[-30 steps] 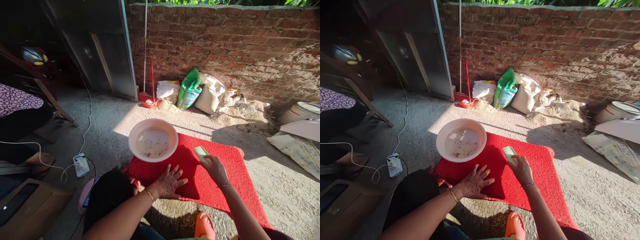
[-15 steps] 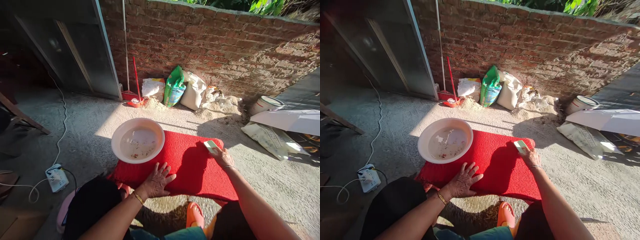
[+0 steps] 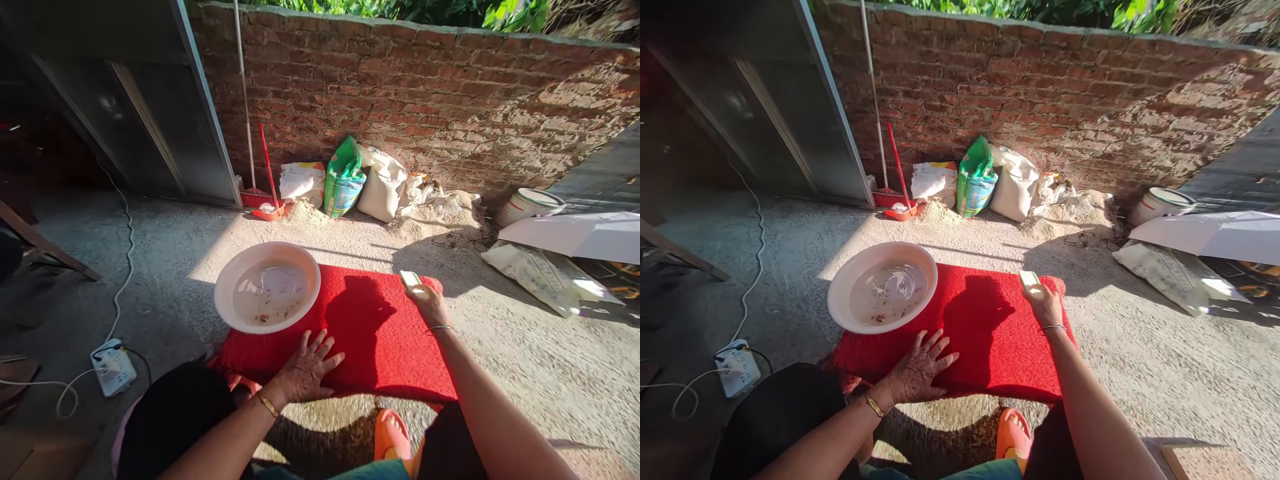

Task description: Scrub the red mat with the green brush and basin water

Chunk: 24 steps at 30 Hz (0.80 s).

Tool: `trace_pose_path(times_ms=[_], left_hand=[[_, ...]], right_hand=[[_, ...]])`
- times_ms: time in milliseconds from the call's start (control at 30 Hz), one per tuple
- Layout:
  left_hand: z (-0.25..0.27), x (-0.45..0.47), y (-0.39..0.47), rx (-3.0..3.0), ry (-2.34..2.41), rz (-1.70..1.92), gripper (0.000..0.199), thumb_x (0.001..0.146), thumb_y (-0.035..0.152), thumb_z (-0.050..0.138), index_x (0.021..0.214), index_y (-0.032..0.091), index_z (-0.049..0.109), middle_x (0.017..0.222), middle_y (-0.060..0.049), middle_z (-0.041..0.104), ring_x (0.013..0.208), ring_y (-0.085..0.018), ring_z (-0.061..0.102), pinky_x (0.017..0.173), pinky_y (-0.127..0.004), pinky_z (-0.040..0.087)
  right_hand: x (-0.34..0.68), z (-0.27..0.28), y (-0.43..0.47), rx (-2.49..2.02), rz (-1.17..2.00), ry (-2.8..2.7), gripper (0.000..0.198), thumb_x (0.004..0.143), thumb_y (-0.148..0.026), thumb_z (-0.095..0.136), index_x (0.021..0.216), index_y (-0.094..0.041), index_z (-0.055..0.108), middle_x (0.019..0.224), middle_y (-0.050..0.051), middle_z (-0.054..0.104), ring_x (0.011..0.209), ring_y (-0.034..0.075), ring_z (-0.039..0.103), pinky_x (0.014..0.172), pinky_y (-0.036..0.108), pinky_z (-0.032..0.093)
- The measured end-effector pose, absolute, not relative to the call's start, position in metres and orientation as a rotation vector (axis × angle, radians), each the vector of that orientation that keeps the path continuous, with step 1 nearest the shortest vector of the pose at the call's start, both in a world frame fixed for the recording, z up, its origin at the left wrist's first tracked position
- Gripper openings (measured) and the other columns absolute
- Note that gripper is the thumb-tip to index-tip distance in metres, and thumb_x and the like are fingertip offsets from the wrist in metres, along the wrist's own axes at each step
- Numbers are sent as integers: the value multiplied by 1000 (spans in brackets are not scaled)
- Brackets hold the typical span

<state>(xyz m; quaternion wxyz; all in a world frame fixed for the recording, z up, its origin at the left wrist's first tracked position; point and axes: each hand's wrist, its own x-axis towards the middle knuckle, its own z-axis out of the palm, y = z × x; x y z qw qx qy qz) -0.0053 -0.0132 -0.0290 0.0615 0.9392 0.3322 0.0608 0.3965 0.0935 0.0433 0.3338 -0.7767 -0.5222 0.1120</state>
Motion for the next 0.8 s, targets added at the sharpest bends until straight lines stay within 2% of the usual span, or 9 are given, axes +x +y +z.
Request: trace_pose_path(times_ms=[167,300,367,467,633,733,800], left_hand=[[-29,-4,-15,2867,1029,175,88,85,65,78,161,36,46,167,-14,47,157,-44,33,123,-70,25],[-26,-2,-17,2915,1056,177,90,79,57,86,159,36,49,164,-14,50,155,-45,37,122,-70,26],[-25,-3,-17,2931,1042,214,85,84,63,80,158,35,50,164,-14,50,155,-43,38,122,-68,27],[-26,-6,-16,2952,1026,252,79,90,70,71,157,34,51,164,-15,50,154,-42,39,122,-67,27],[-32,-6,-15,2998,1006,327,78,90,69,70,157,34,51,163,-14,51,154,-41,39,125,-64,21],[-34,-5,-16,2989,1024,350,80,89,70,71,158,34,51,162,-14,52,154,-42,38,126,-64,18],[-32,-3,-16,2971,1028,319,81,88,72,71,158,34,51,163,-14,51,154,-42,38,126,-64,18]], right_hand=[[280,22,93,-1660,229,-1993,39,94,-47,69,124,-24,78,112,12,67,94,26,65,87,40,53],[256,15,91,-1596,127,-2296,35,97,-45,71,130,-33,77,127,12,65,105,29,62,95,44,49],[276,17,94,-1768,153,-2228,35,97,-45,71,129,-34,78,125,11,65,104,28,62,96,44,47],[331,26,98,-2049,171,-1994,40,98,-49,67,132,-29,77,118,13,65,101,31,63,95,47,46],[435,36,85,-2486,181,-1365,51,92,-58,66,126,-21,76,108,19,63,102,40,64,91,58,45],[469,36,76,-2569,210,-952,58,87,-62,68,123,-17,75,109,22,61,101,42,63,88,60,47],[469,34,79,-2495,219,-955,58,86,-62,67,123,-17,74,108,21,60,98,39,62,86,57,49]])
